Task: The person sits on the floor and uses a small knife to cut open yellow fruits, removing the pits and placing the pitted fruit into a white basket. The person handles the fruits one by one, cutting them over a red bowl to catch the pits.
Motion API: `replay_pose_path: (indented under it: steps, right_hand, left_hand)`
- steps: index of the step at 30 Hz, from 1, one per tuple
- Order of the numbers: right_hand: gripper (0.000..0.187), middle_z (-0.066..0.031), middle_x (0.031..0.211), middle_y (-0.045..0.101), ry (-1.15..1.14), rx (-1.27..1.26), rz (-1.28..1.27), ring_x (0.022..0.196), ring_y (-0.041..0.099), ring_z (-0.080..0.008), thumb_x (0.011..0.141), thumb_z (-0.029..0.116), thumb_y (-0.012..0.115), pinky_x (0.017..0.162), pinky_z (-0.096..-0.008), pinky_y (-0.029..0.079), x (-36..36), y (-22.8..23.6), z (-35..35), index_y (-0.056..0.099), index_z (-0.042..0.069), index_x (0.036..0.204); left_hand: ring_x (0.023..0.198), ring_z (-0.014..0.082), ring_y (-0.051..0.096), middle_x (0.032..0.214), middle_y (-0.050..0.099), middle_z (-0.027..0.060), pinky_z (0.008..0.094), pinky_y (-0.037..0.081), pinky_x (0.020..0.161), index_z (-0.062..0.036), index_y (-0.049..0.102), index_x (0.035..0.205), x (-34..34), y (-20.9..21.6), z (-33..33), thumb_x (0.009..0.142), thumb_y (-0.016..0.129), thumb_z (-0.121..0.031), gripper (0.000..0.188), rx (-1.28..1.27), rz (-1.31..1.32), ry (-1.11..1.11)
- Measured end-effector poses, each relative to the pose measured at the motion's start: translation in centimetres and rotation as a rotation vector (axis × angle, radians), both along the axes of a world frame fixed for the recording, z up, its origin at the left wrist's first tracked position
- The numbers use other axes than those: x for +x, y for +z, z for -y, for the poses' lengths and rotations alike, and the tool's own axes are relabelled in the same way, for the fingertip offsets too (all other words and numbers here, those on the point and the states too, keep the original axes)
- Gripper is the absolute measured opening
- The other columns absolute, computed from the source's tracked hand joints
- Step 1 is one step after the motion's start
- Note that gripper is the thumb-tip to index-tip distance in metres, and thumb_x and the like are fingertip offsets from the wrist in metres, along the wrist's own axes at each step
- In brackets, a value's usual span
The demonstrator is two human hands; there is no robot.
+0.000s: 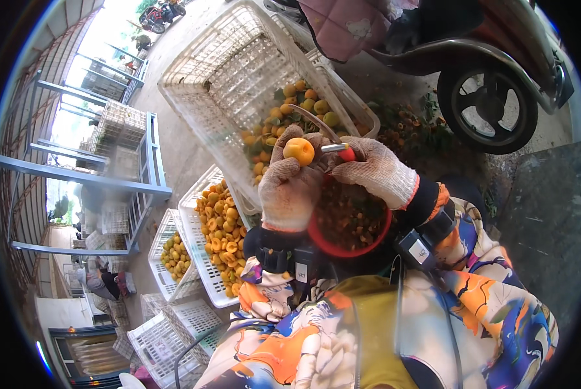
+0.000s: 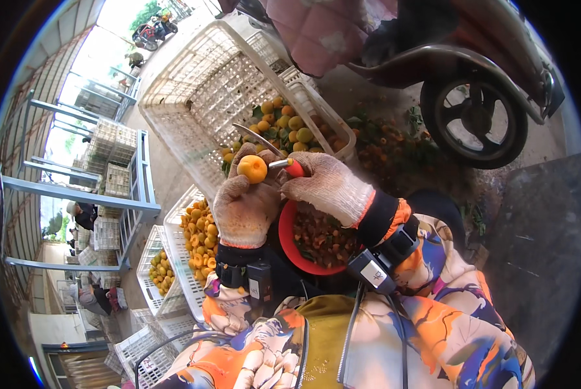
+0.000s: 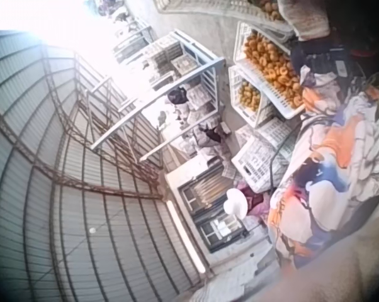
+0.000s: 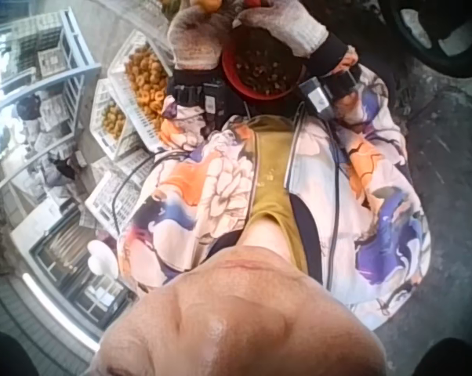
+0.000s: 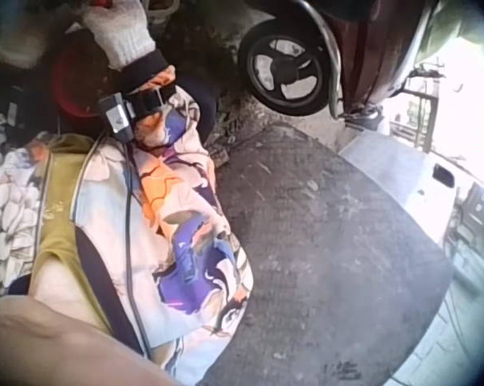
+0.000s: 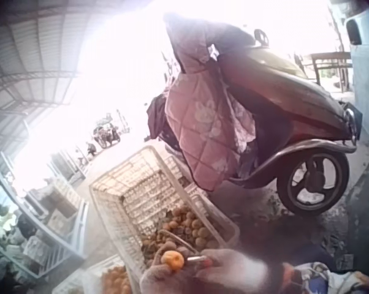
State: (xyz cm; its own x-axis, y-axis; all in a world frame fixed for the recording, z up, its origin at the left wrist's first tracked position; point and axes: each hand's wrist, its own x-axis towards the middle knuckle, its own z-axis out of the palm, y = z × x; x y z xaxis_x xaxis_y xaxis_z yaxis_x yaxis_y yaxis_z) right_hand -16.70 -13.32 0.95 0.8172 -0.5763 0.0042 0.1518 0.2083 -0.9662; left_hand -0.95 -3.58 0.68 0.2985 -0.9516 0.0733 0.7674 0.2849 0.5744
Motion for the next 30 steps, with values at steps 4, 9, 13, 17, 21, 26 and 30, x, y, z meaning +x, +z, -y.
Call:
replay_pose_path:
  steps: [4,9,13,17,21,26,30]
  right_hand:
    - [0.028,-0.0057,0.087,0.068,0.060,-0.448,-0.360,0.079,0.062,-0.0149,0.084,0.015,0.070,0.076,-0.0308,0.051,0.1,-0.3,0.3,0.066,0.006,0.110]
    - [0.027,-0.0181,0.094,0.068,0.082,-0.727,-0.513,0.089,0.065,-0.0364,0.085,0.026,0.067,0.078,-0.0412,0.052,1.6,-2.0,0.4,0.066,0.008,0.105]
    - [0.026,-0.0183,0.092,0.067,0.104,-0.745,-0.561,0.090,0.064,-0.0387,0.087,0.031,0.065,0.077,-0.0433,0.052,1.1,-1.1,0.4,0.066,0.008,0.101]
    - [0.024,-0.0182,0.089,0.066,-0.064,-0.705,-0.589,0.088,0.063,-0.0402,0.089,0.031,0.062,0.074,-0.0448,0.052,1.6,-0.3,-0.6,0.064,0.009,0.097]
    - [0.022,-0.0184,0.087,0.066,-0.085,-0.709,-0.620,0.086,0.063,-0.0412,0.089,0.029,0.061,0.073,-0.0459,0.052,3.1,-1.5,-1.2,0.062,0.008,0.092]
    - [0.026,-0.0181,0.094,0.069,-0.048,-0.769,-0.751,0.091,0.065,-0.0387,0.091,0.030,0.053,0.076,-0.0476,0.052,2.4,-1.4,-0.3,0.064,0.008,0.099]
    - [0.025,-0.0188,0.090,0.068,-0.075,-0.783,-0.662,0.088,0.066,-0.0400,0.091,0.029,0.053,0.075,-0.0481,0.052,2.1,-0.9,-0.4,0.064,0.007,0.099]
  left_hand:
    - [0.119,0.0376,0.053,0.122,0.058,0.0240,0.0509,0.036,0.109,0.0008,0.048,0.129,-1.1,1.2,-0.1,0.072,0.053,-0.004,0.057,0.175,0.409,0.128]
    - [0.104,0.0271,0.060,0.112,0.061,0.0159,0.0339,0.047,0.097,0.0018,0.048,0.131,-1.7,2.8,0.0,0.072,0.051,0.001,0.059,0.216,0.418,0.014]
    - [0.108,0.0269,0.057,0.117,0.059,0.0143,0.0345,0.045,0.098,-0.0011,0.047,0.135,-1.0,2.6,0.3,0.076,0.054,-0.004,0.059,0.156,0.461,-0.060]
    - [0.119,0.0260,0.053,0.124,0.059,0.0145,0.0362,0.039,0.105,-0.0021,0.048,0.135,-1.9,0.8,-0.1,0.085,0.052,-0.006,0.050,0.176,0.108,0.036]
    - [0.114,0.0315,0.055,0.125,0.058,0.0192,0.0417,0.043,0.100,-0.0003,0.053,0.130,-1.9,1.1,-0.4,0.079,0.055,-0.002,0.051,0.206,0.290,0.223]
    - [0.107,0.0214,0.056,0.114,0.058,0.0118,0.0295,0.046,0.095,-0.0041,0.050,0.132,-2.9,2.3,0.8,0.072,0.051,0.008,0.061,0.314,0.624,0.243]
    - [0.107,0.0215,0.057,0.115,0.058,0.0124,0.0297,0.046,0.096,-0.0006,0.049,0.132,-2.9,2.6,0.4,0.074,0.051,0.006,0.058,0.259,0.231,0.214]
